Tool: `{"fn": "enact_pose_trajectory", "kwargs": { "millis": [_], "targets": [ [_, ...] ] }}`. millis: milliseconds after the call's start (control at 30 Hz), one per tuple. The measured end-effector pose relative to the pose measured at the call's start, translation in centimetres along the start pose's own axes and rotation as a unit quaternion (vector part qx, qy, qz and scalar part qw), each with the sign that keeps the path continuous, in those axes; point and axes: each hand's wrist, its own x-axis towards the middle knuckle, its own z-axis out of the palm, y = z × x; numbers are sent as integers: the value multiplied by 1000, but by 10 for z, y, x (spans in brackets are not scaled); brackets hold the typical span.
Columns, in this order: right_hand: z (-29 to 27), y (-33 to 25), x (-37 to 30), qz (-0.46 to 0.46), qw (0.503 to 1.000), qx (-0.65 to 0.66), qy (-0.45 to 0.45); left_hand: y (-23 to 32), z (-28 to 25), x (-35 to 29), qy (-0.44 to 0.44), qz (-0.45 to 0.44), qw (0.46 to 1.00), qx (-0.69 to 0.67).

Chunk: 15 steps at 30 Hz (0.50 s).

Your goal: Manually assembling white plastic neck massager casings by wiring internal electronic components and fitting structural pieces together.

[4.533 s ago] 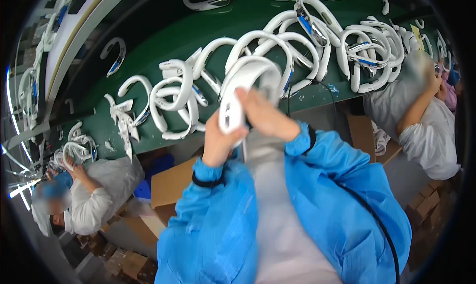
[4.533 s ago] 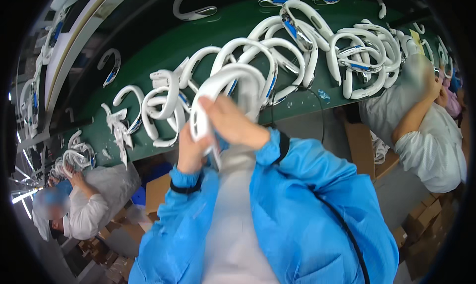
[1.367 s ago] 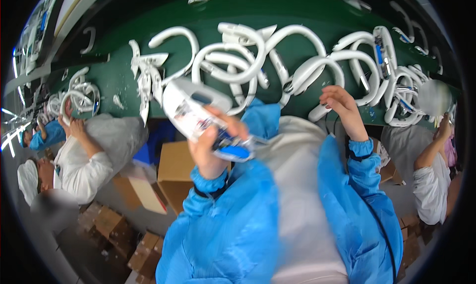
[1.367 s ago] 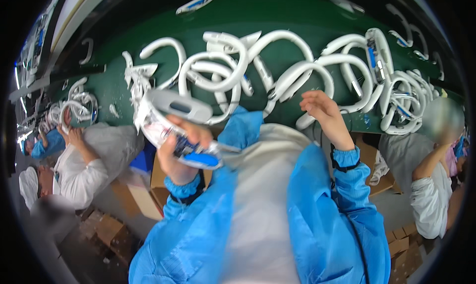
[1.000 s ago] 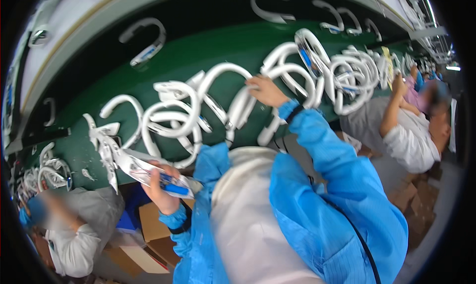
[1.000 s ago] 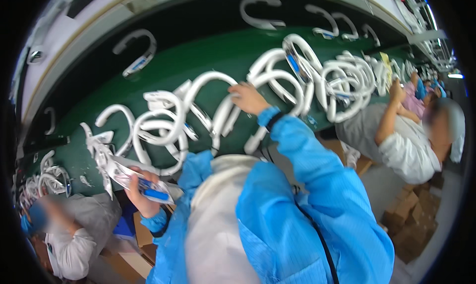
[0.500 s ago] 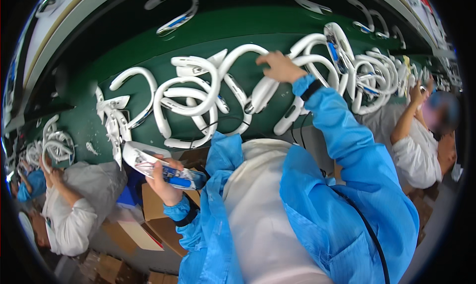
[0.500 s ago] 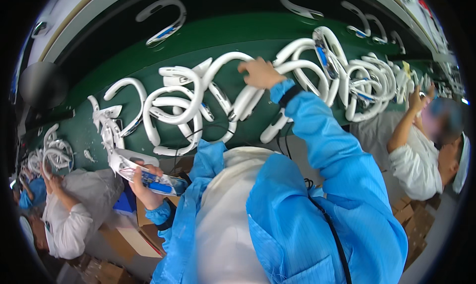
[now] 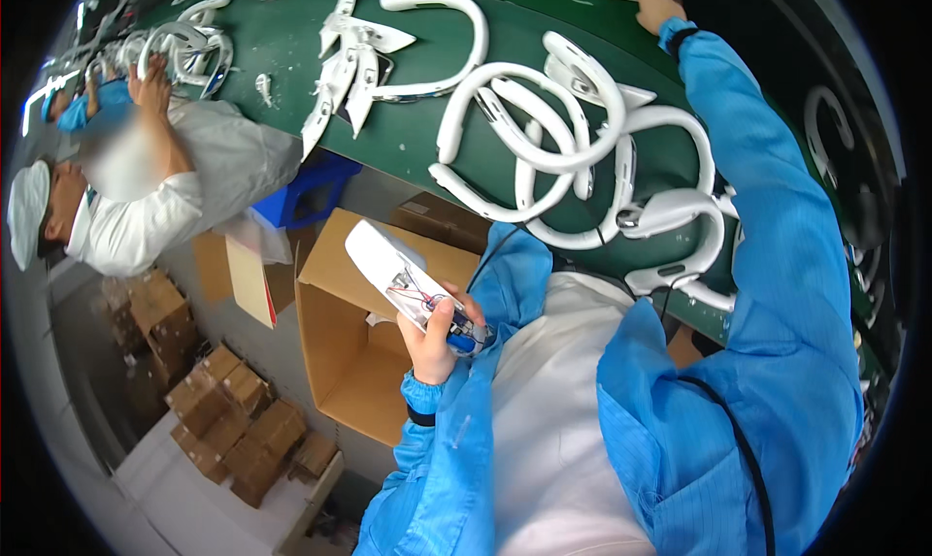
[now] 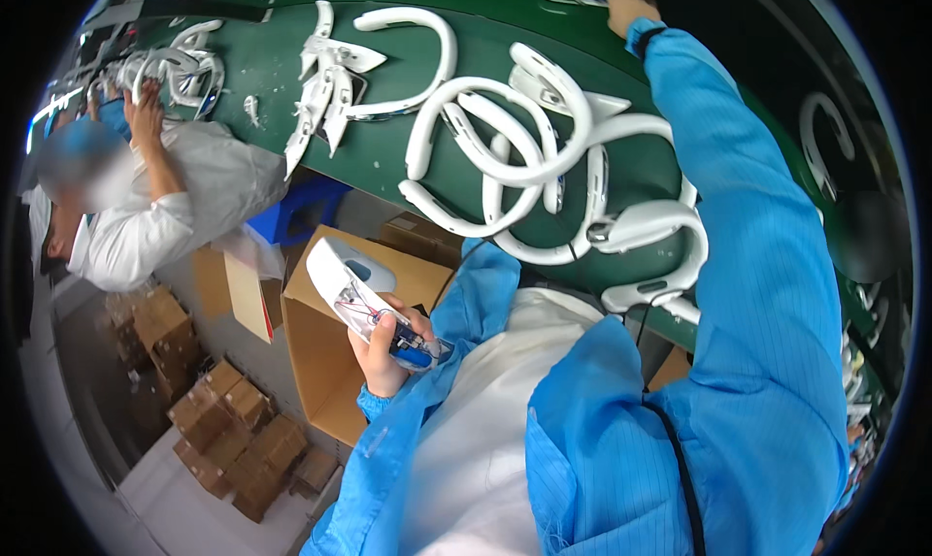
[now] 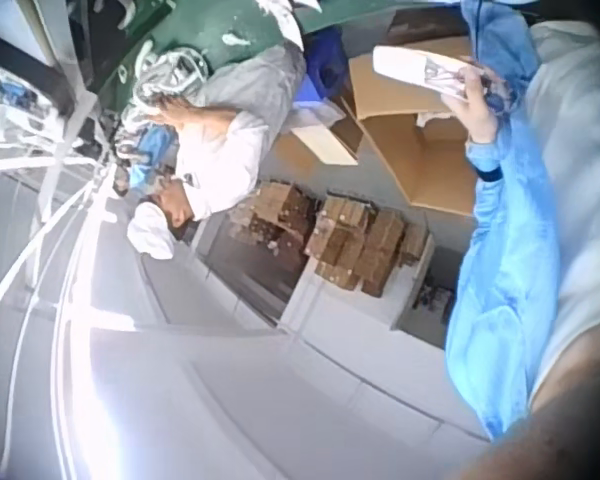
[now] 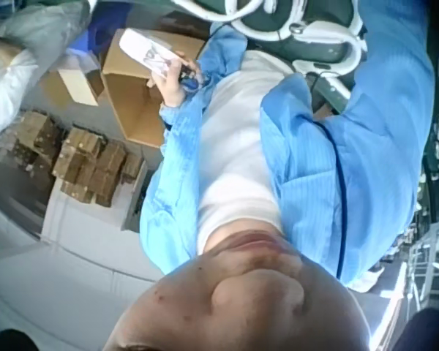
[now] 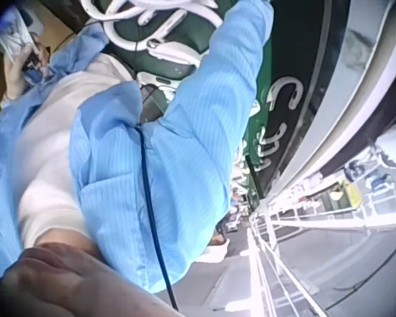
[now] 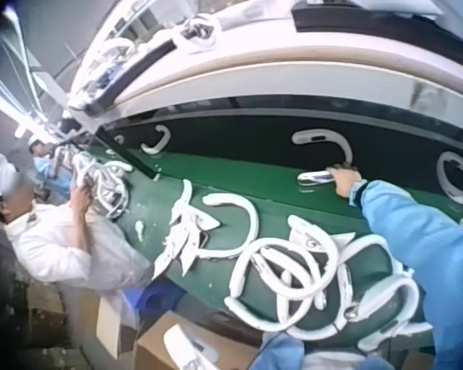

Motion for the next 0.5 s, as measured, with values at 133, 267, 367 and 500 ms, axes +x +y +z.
{"fn": "enact_pose_trajectory", "kwargs": {
  "millis": [133,267,367,500],
  "targets": [
    [18,23,16,-86,993,-56,-64,-1,-2,21,51,-22,998,-8],
    [4,24,-17,-101,992,74,-13,3,-5,53,55,-28,998,-6],
    [-56,19,-77,-115,978,173,-31,10,-14,74,35,-17,999,-28],
    [-102,-4,-189,-73,967,235,-70,26,-38,124,91,27,995,22]
  ]
}}
